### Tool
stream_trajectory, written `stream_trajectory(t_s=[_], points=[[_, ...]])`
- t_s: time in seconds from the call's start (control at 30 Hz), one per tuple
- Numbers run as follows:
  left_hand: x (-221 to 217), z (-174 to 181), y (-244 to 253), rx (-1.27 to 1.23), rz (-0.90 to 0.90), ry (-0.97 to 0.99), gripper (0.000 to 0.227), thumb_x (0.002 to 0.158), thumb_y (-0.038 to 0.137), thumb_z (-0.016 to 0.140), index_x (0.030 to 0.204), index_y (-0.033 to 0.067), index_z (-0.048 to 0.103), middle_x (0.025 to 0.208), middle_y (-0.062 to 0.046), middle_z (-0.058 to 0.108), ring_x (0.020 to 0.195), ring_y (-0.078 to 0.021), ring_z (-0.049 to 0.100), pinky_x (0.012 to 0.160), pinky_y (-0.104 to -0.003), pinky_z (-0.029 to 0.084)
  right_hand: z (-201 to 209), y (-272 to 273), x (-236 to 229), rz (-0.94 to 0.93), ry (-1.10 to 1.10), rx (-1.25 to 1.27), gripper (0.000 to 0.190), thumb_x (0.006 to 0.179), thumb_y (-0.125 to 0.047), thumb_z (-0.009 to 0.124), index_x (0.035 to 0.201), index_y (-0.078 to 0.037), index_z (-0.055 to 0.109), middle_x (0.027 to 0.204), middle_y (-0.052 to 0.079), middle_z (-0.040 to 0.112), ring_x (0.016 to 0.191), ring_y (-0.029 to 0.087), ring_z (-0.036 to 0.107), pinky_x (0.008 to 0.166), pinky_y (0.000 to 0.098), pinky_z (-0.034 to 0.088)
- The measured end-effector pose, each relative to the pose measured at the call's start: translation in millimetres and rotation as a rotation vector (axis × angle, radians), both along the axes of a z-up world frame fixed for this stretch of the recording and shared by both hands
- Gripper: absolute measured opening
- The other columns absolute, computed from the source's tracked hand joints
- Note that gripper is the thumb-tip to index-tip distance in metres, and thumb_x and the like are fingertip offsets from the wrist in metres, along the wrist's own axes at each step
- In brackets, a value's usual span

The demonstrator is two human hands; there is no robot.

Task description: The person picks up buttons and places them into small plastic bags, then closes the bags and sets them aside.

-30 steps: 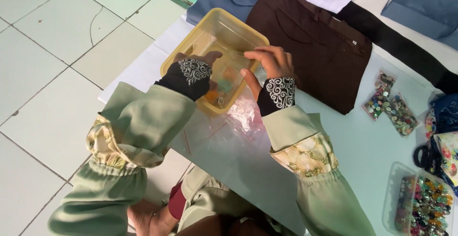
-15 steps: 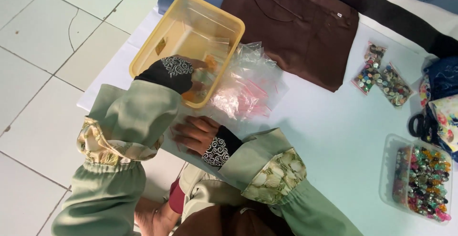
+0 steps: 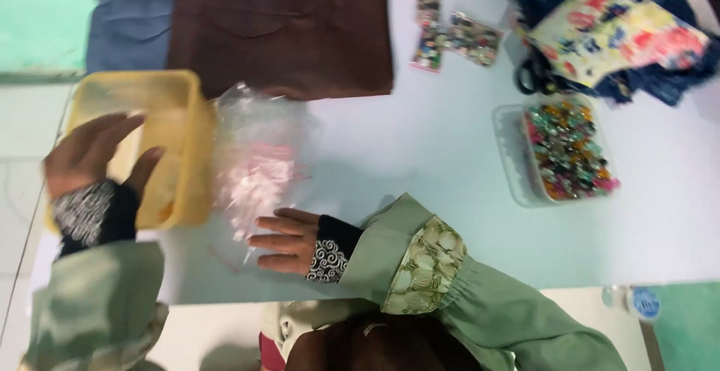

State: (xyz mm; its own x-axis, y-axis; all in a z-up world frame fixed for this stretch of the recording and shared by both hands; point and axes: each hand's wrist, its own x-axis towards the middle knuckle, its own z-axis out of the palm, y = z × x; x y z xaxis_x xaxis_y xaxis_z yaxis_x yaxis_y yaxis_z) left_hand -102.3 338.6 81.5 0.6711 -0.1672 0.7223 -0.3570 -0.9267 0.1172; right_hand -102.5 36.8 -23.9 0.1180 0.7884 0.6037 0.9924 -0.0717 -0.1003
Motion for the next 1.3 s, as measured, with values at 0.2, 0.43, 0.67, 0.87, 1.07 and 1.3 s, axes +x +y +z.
stream_trajectory(t_s=[0.2,0.43,0.67,0.87,1.07,1.3], points=[[-29,11,-104,-0.106,-0.129,0.049,0.039,0.101,-0.013,0.081,0.136,-0.0233,0.066,0.141,-0.04,0.067,0.13,-0.0509,0.063,0.121,-0.055,0.048,18,-126,8,-0.254,-0.062,0.053,0.021,0.098,-0.023,0.07,0.117,-0.016,0.069,0.141,0.008,0.058,0.13,0.03,0.058,0.104,0.047,0.054],[22,-8,-282,-0.266,-0.564,0.117,0.051,0.078,0.022,0.085,0.125,0.0086,0.073,0.125,-0.01,0.068,0.114,-0.0273,0.067,0.103,-0.039,0.054,13,-323,53,-0.688,-0.135,0.184,0.039,0.105,-0.05,0.047,0.132,-0.03,0.065,0.141,0.002,0.06,0.117,0.029,0.066,0.088,0.0425,0.057],[71,-1,-468,-0.4,-0.875,0.269,0.038,0.099,0.008,0.067,0.136,-0.0001,0.062,0.126,-0.022,0.065,0.121,-0.0397,0.061,0.097,-0.052,0.054,59,-399,53,-1.105,0.048,0.005,0.029,0.104,-0.021,0.065,0.132,-0.011,0.065,0.13,0.013,0.063,0.119,0.039,0.06,0.093,0.0501,0.057],[138,-58,-561,-0.304,-0.87,0.529,0.03,0.107,0.013,0.057,0.124,-0.0099,0.067,0.105,-0.017,0.07,0.105,-0.0167,0.062,0.093,-0.026,0.053,25,-431,73,-0.993,0.035,0.116,0.016,0.103,-0.015,0.066,0.114,-0.007,0.074,0.111,0.016,0.07,0.1,0.036,0.067,0.08,0.0482,0.061],[181,-93,-572,-0.024,-0.814,0.677,0.026,0.081,0.026,0.079,0.102,0.0122,0.078,0.097,-0.014,0.067,0.086,-0.027,0.063,0.077,-0.037,0.052,67,-433,50,-0.801,0.341,0.522,0.012,0.103,-0.004,0.064,0.113,0.0,0.07,0.108,0.024,0.069,0.093,0.04,0.07,0.077,0.0472,0.058],[204,-158,-581,-0.575,-0.961,0.629,0.027,0.077,0.031,0.092,0.101,0.0384,0.083,0.095,0.015,0.073,0.073,-0.0038,0.067,0.064,-0.016,0.052,122,-412,32,-1.115,0.976,0.589,0.041,0.109,-0.03,0.053,0.12,0.01,0.058,0.125,0.036,0.058,0.121,0.04,0.058,0.093,0.0498,0.05]])
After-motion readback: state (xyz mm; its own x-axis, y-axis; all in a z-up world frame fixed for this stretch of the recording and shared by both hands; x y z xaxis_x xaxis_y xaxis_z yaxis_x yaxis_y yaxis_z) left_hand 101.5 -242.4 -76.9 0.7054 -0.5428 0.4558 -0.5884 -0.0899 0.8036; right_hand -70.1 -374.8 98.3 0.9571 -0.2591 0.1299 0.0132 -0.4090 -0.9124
